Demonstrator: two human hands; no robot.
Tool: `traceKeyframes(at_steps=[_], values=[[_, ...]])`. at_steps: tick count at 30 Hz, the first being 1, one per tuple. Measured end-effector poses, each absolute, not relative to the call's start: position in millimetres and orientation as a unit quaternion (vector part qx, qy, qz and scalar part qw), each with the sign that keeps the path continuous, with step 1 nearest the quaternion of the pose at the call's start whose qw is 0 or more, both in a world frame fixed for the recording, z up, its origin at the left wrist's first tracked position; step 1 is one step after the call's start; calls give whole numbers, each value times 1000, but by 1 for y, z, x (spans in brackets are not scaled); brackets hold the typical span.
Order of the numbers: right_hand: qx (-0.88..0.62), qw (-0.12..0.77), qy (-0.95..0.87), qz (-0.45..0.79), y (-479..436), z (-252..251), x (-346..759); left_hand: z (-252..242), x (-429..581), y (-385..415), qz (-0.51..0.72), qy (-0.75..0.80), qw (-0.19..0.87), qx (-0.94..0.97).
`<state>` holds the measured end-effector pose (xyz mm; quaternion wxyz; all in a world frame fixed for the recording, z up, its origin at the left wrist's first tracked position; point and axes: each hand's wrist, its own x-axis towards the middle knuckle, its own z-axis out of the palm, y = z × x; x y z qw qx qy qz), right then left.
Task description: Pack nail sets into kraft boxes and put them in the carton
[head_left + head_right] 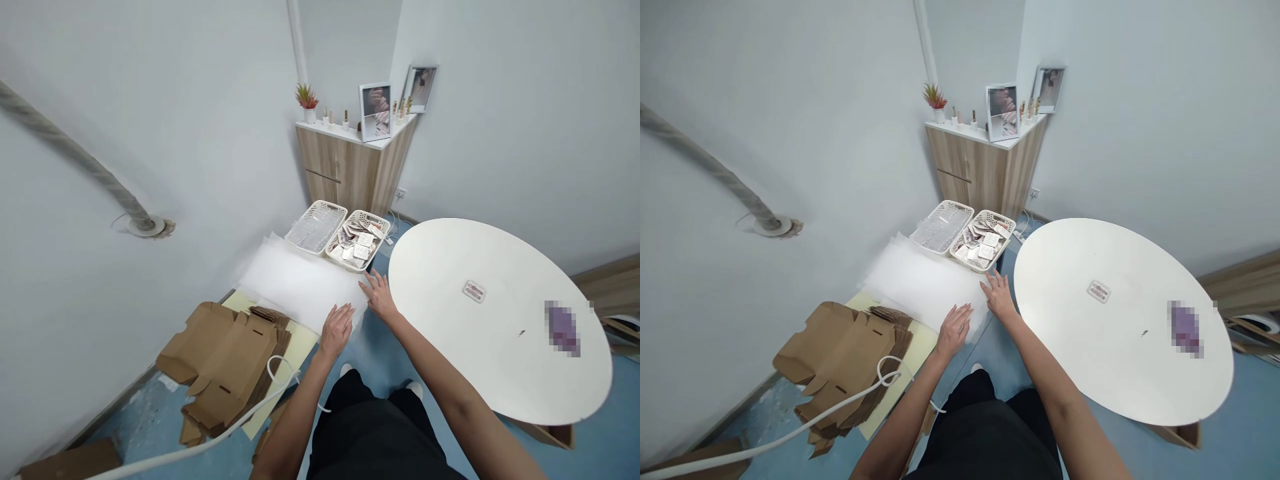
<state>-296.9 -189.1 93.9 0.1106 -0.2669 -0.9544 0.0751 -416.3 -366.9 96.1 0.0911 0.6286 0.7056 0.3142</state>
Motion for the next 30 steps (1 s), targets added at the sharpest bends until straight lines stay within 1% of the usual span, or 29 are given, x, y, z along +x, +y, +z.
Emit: traceKeyframes(at_steps=[3,6,13,18,24,30], values=[[-286,138,-947,54,-161,94,-246,96,-375,-339,287,675,119,669],[-334,147,-931,30,-136,93,-175,90,-322,-307,261,651,139,699],[-509,105,-854,-31,-101,77,18,59,-201,-241,180,662,194,701],[-576,66,-815,-16,-108,47,117,30,-144,-202,128,700,223,666],[-559,28,-828,25,-140,10,150,2,-120,-171,102,759,227,602],[-486,25,-873,38,-163,-3,136,-6,-140,-154,19,717,169,676]])
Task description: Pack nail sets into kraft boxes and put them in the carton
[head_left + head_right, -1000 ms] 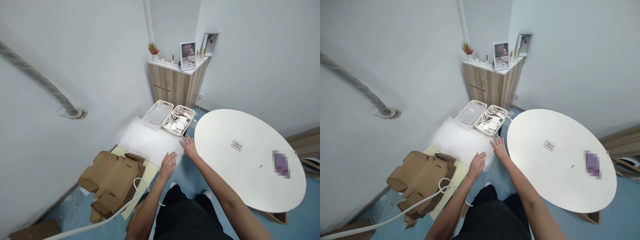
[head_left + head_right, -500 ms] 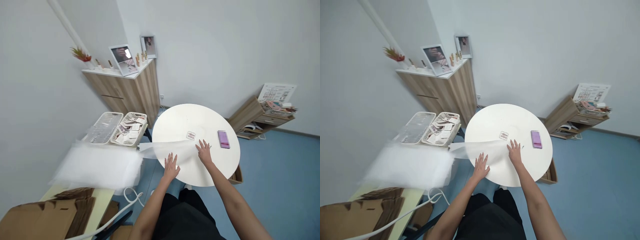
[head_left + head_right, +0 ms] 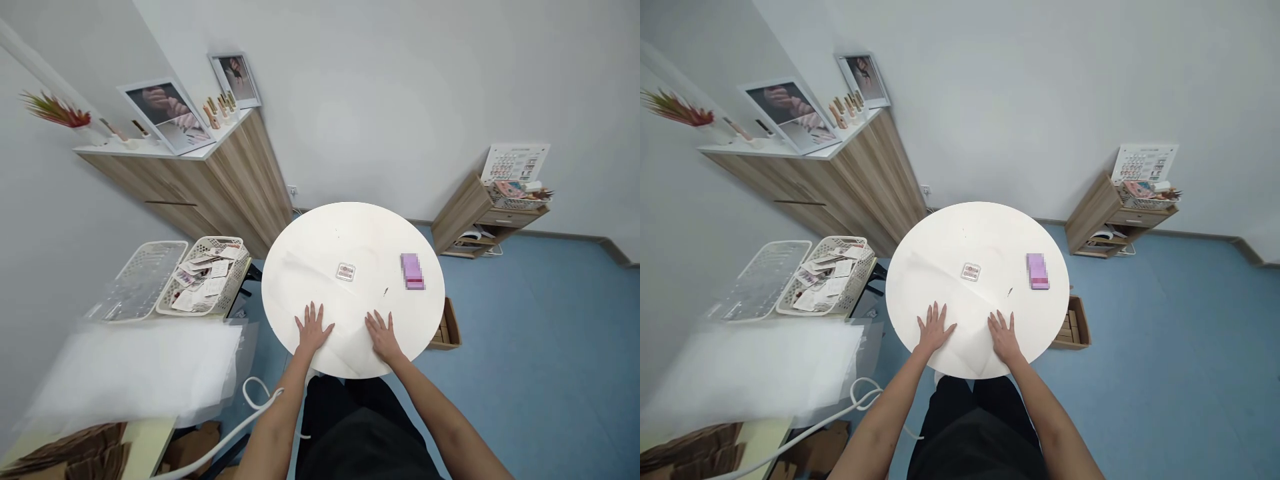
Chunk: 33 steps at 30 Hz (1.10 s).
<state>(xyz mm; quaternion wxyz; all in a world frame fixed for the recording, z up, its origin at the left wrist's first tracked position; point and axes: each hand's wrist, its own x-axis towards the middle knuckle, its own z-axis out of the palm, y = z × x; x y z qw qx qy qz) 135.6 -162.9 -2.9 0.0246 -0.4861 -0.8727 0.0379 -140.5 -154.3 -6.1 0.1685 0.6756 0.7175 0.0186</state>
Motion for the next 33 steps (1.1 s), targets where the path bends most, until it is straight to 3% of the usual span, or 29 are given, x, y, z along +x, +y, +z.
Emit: traceKeyframes(at_steps=[6,12,20,27,33], values=[[-399,-1,-913,85,-165,1,103,-3,-185,-122,-21,665,114,738],[-529,-13,-835,152,-163,-2,27,6,-189,-112,37,690,45,722],[-537,-39,-799,269,-135,23,-23,-12,-172,-137,44,699,136,701],[-627,84,-744,215,-49,33,1,-25,-199,-134,49,641,141,753],[-650,57,-741,161,16,7,23,-36,-202,-136,46,636,133,759]])
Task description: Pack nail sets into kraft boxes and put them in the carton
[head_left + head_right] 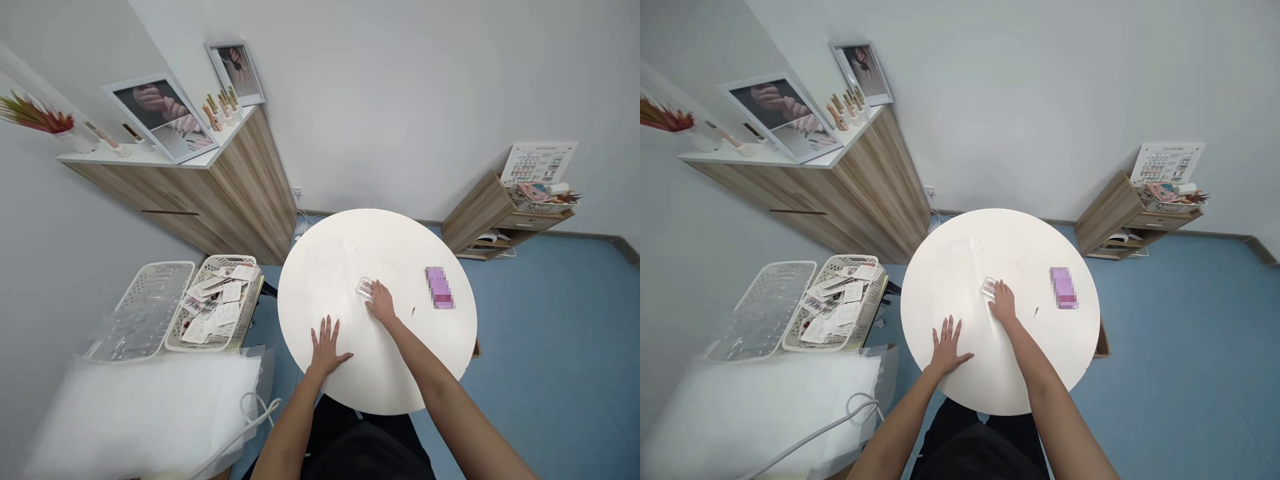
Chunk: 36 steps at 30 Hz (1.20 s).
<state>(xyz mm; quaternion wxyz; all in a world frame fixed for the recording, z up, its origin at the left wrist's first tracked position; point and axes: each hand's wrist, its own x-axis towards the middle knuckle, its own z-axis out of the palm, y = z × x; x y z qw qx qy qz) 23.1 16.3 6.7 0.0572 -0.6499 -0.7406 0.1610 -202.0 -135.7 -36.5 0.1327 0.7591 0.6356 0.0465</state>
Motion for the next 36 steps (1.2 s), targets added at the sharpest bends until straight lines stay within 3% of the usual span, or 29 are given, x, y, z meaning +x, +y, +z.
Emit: traceKeyframes(at_steps=[7,17,26,36], values=[[-628,34,-759,170,43,-7,25,-36,-200,-136,34,638,131,758],[-601,160,-763,176,8,29,37,-25,-192,-134,56,603,117,787],[-546,136,-798,216,-66,29,36,-15,-151,-145,86,521,134,838],[-510,45,-827,231,-113,19,26,4,-188,-200,121,499,159,843]])
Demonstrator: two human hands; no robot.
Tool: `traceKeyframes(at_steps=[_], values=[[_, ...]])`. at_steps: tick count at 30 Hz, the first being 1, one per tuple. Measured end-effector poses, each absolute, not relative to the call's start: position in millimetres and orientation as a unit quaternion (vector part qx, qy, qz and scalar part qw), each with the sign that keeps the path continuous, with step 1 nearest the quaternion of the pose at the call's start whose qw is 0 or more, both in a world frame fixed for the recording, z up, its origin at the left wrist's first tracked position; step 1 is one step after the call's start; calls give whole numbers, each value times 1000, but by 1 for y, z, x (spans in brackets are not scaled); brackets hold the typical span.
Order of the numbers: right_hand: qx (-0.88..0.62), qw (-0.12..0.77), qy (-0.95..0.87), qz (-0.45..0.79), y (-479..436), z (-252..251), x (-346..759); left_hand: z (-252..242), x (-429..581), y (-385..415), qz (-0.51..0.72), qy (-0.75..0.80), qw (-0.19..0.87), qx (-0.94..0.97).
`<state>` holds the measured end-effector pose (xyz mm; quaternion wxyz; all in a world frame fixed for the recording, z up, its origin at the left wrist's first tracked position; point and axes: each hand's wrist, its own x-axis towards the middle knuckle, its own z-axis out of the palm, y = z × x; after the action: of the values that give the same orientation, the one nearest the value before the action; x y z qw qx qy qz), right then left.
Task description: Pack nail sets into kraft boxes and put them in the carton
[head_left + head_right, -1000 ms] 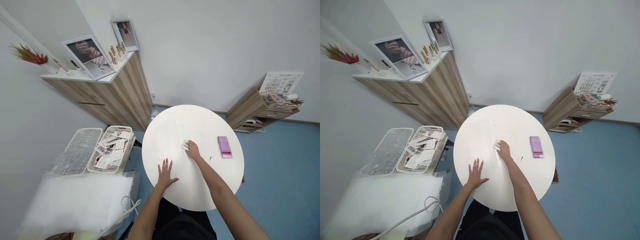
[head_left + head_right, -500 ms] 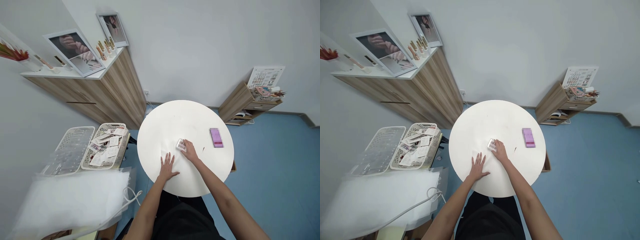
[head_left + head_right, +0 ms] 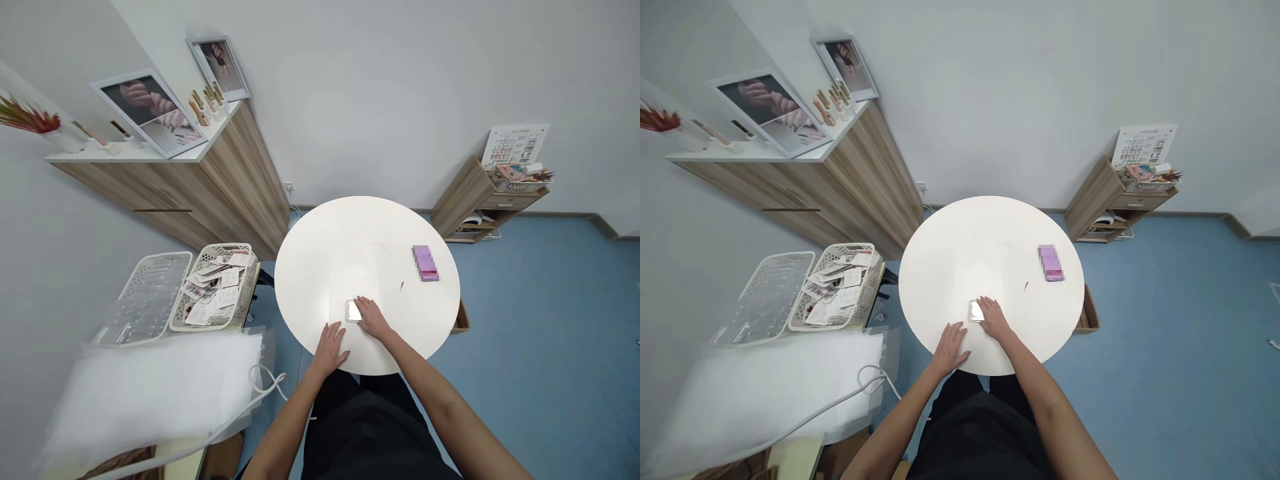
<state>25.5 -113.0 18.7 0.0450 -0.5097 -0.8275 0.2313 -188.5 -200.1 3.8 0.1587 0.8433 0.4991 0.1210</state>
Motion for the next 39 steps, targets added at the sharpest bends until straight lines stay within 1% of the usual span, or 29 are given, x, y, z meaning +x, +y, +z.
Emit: traceKeyframes(at_steps=[3,7,9,12,16,20,22,24,27,30,34,37,39], values=[[-531,33,-818,218,-121,21,24,8,-191,-208,93,488,161,853],[-547,82,-811,190,-143,28,32,17,-182,-199,70,504,143,849],[-542,101,-812,192,-162,30,40,19,-177,-192,72,512,144,844],[-520,93,-826,195,-191,25,53,21,-172,-185,98,528,157,829],[-513,67,-838,174,-216,20,64,25,-171,-187,154,509,209,821],[-532,56,-825,182,-223,25,70,36,-176,-196,153,478,279,819],[-549,79,-806,208,-221,28,74,44,-180,-197,144,489,318,799],[-572,120,-773,246,-213,31,77,52,-182,-192,147,509,357,769],[-610,165,-715,300,-188,32,78,57,-182,-178,173,541,387,727],[-643,160,-678,318,-160,32,76,53,-179,-161,188,576,369,705],[-684,114,-646,319,-133,28,70,43,-173,-151,178,629,321,685],[-708,91,-629,308,-125,22,66,41,-166,-155,194,673,220,679],[-717,82,-622,303,-122,18,64,40,-159,-162,190,653,148,718]])
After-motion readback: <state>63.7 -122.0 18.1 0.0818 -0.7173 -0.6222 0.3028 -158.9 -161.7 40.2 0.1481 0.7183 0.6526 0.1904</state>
